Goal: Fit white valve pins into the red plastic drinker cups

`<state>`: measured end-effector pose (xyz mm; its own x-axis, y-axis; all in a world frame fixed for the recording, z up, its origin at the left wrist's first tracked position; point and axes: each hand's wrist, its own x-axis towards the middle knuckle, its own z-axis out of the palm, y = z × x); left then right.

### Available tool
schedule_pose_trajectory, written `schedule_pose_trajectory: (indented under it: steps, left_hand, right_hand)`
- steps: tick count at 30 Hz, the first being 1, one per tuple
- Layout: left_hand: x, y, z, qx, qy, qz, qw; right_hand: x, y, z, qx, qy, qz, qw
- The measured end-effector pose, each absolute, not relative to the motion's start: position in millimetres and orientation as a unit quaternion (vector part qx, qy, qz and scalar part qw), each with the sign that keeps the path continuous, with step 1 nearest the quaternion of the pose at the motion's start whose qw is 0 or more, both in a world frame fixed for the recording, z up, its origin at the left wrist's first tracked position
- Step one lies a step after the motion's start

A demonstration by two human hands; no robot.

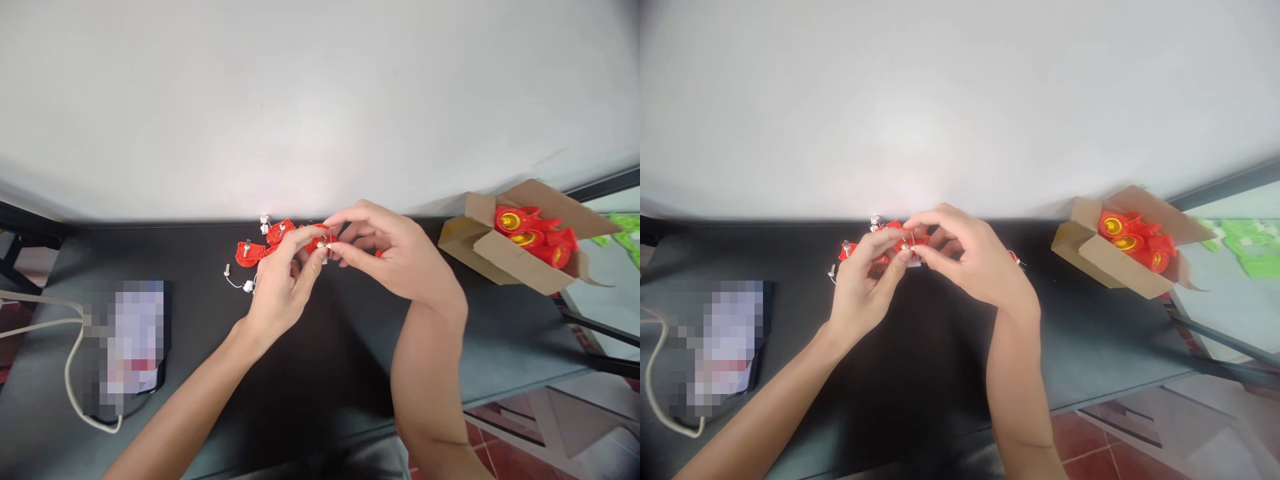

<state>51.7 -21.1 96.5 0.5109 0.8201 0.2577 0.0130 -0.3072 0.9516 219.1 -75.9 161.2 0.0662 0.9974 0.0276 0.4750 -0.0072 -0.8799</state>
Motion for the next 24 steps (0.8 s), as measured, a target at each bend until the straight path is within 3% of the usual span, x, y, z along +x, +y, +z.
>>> schedule_pose_trajectory:
  steps: [24]
  left_hand:
    - [54.3, -16.6, 92.7, 0.658, 0.329, 0.389, 0.554]
  right_hand:
    - [212.6, -68.2, 155.7, -0.647, -0.554, 0.332, 0.406]
